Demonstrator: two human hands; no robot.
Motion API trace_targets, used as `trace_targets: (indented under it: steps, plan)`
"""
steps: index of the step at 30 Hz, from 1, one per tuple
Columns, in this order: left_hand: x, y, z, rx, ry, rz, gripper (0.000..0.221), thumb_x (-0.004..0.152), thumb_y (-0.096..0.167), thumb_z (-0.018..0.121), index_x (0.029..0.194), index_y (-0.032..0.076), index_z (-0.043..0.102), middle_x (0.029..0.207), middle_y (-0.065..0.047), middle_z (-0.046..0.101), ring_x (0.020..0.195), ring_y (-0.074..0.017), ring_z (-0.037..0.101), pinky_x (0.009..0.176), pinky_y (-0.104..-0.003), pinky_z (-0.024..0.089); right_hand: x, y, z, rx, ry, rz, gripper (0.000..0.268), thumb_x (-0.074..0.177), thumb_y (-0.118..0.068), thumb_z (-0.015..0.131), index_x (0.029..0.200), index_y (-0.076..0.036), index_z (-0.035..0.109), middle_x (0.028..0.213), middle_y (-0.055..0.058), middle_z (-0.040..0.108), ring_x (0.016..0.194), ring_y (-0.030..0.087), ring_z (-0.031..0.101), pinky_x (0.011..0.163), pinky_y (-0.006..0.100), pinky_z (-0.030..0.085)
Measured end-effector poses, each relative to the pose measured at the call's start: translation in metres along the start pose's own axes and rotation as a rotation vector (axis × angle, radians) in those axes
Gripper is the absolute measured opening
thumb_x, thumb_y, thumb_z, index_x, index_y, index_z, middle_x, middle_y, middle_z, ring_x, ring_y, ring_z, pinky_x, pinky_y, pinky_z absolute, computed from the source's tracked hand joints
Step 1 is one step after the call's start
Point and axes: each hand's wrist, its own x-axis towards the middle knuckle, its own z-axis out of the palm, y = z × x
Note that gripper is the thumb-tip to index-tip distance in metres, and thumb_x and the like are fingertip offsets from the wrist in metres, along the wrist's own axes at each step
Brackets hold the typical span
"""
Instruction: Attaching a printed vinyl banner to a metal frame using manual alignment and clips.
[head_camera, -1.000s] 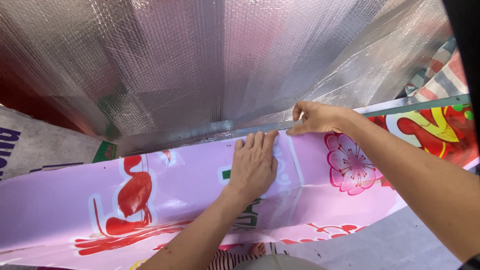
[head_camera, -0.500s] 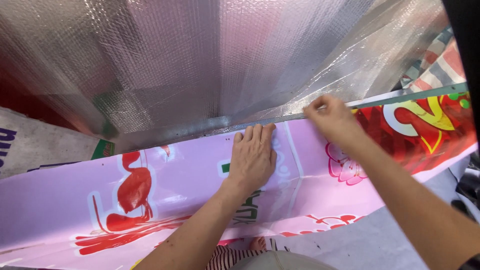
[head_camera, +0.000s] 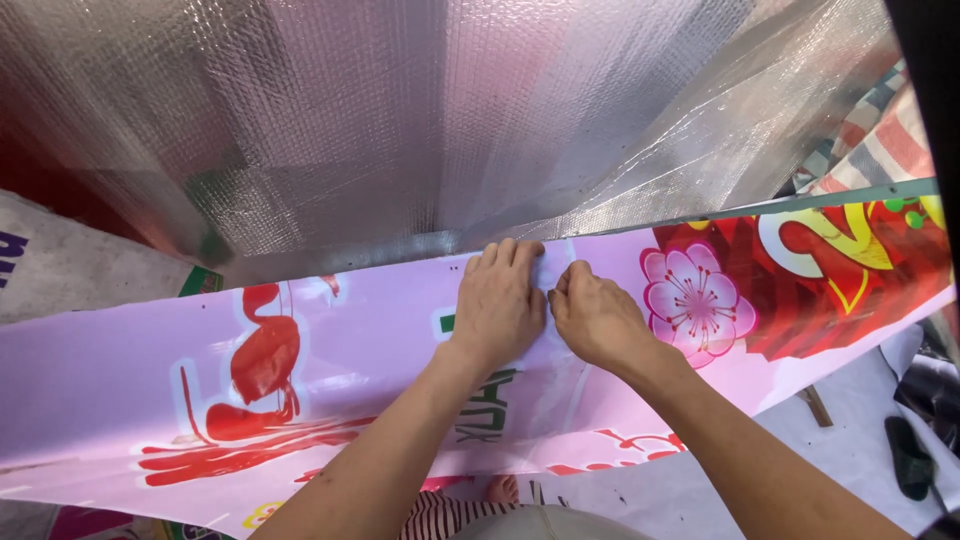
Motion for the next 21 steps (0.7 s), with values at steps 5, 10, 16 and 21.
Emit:
trace_targets:
  steps: [5, 10, 16, 21]
  plan:
    - [-0.001, -0.020, -0.028, -0.413, 0.006, -0.144, 0.041, 0.076, 0.012, 0.062, 0.116, 0.017, 0.063, 0.084, -0.008, 0.063, 0.085, -0.0337, 0.067, 0.078, -0.043, 0.053, -0.007, -0.006, 0.000, -0.010, 0.019, -0.018, 0.020, 0.098, -0.025, 0.052, 0.103, -0.006, 0.056, 0.087, 0.022, 0.074, 0.090, 0.044, 0.075, 0.079, 0.054, 0.057]
    - [-0.041, -0.025, -0.114, -0.306, 0.122, -0.322, 0.036, 0.082, 0.008, 0.067, 0.118, 0.009, 0.070, 0.100, -0.015, 0.070, 0.097, -0.0349, 0.071, 0.085, -0.044, 0.054, -0.012, -0.012, -0.004, -0.001, 0.017, -0.018, 0.021, 0.097, -0.024, 0.054, 0.104, -0.005, 0.056, 0.090, 0.025, 0.074, 0.095, 0.045, 0.074, 0.082, 0.054, 0.056]
    - [-0.122, -0.149, -0.150, 0.353, 0.252, -0.637, 0.057, 0.081, 0.017, 0.078, 0.132, -0.001, 0.063, 0.120, -0.033, 0.058, 0.109, -0.0553, 0.059, 0.087, -0.063, 0.052, -0.013, -0.012, -0.003, -0.021, 0.033, -0.022, 0.021, 0.097, -0.026, 0.055, 0.104, -0.006, 0.057, 0.090, 0.024, 0.075, 0.094, 0.045, 0.075, 0.081, 0.053, 0.057]
    - [-0.156, -0.232, -0.214, 0.376, 0.001, -0.995, 0.067, 0.088, 0.019, 0.066, 0.145, -0.012, 0.048, 0.135, -0.038, 0.053, 0.126, -0.0529, 0.048, 0.100, -0.066, 0.042, -0.013, -0.016, -0.002, -0.065, 0.038, 0.019, 0.025, 0.101, -0.029, 0.051, 0.107, -0.006, 0.056, 0.078, 0.012, 0.073, 0.073, 0.031, 0.073, 0.075, 0.045, 0.057]
